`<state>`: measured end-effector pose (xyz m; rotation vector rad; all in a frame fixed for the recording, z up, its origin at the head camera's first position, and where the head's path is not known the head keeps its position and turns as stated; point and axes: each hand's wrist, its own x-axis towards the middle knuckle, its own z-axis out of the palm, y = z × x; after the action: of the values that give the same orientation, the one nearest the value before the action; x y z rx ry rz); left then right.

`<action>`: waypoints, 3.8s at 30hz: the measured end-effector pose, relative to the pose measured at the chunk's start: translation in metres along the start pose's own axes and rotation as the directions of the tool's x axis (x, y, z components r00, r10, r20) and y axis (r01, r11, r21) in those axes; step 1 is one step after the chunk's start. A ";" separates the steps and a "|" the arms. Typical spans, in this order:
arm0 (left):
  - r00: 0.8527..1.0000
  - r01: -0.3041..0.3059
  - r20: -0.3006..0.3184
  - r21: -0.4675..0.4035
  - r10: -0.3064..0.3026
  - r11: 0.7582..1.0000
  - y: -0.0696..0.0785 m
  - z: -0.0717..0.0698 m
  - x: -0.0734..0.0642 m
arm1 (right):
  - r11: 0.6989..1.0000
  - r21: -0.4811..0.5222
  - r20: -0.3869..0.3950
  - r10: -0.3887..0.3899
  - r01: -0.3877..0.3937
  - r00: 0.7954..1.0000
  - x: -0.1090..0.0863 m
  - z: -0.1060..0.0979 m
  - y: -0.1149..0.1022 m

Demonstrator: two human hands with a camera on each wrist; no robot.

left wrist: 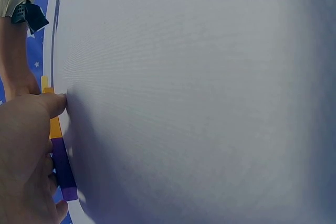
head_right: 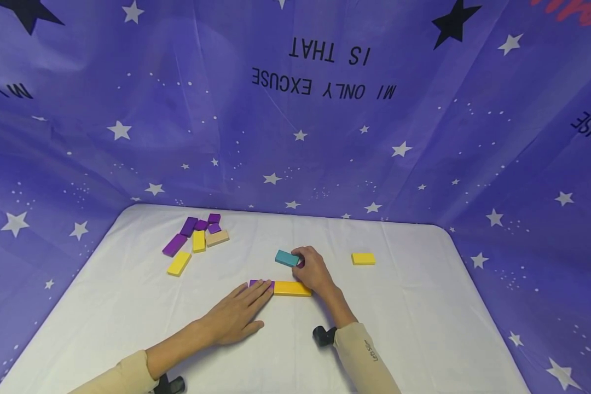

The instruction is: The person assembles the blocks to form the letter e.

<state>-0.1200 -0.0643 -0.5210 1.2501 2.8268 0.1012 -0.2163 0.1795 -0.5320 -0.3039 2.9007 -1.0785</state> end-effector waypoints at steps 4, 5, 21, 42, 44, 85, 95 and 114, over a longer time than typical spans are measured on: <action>1.000 -0.009 -0.017 0.001 0.009 1.000 0.000 0.000 0.000 | 1.000 0.002 0.001 0.004 -0.004 1.000 0.000 0.000 0.000; 1.000 -0.012 -0.022 0.002 0.012 1.000 0.000 0.000 0.000 | 1.000 0.004 0.001 0.007 -0.007 1.000 0.000 0.001 0.000; 1.000 -0.006 -0.012 -0.007 0.006 1.000 -0.001 0.001 0.001 | 1.000 0.020 -0.006 -0.001 0.001 1.000 -0.002 -0.003 0.000; 1.000 -0.007 -0.009 -0.015 0.007 1.000 0.000 0.002 0.000 | 0.995 0.079 -0.253 -0.037 0.059 0.967 -0.034 -0.082 0.069; 1.000 -0.009 -0.016 -0.016 0.009 1.000 0.000 0.001 0.000 | 0.996 0.081 -0.257 -0.015 0.037 0.966 -0.035 -0.089 0.079; 1.000 0.004 -0.011 -0.007 -0.004 1.000 -0.001 0.003 0.000 | 0.990 -0.003 -0.189 0.139 -0.142 0.972 -0.046 -0.104 0.108; 1.000 0.002 -0.006 -0.029 -0.003 1.000 0.000 0.001 0.000 | 0.998 0.055 -0.191 -0.006 0.016 0.982 -0.030 -0.088 0.072; 1.000 -0.002 -0.017 -0.025 0.001 1.000 0.000 0.002 -0.001 | 0.994 0.109 -0.096 -0.021 0.032 0.995 -0.004 -0.042 0.013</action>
<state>-0.1196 -0.0651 -0.5228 1.2524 2.8302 0.1470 -0.2186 0.2174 -0.5088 -0.2962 2.9112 -1.2858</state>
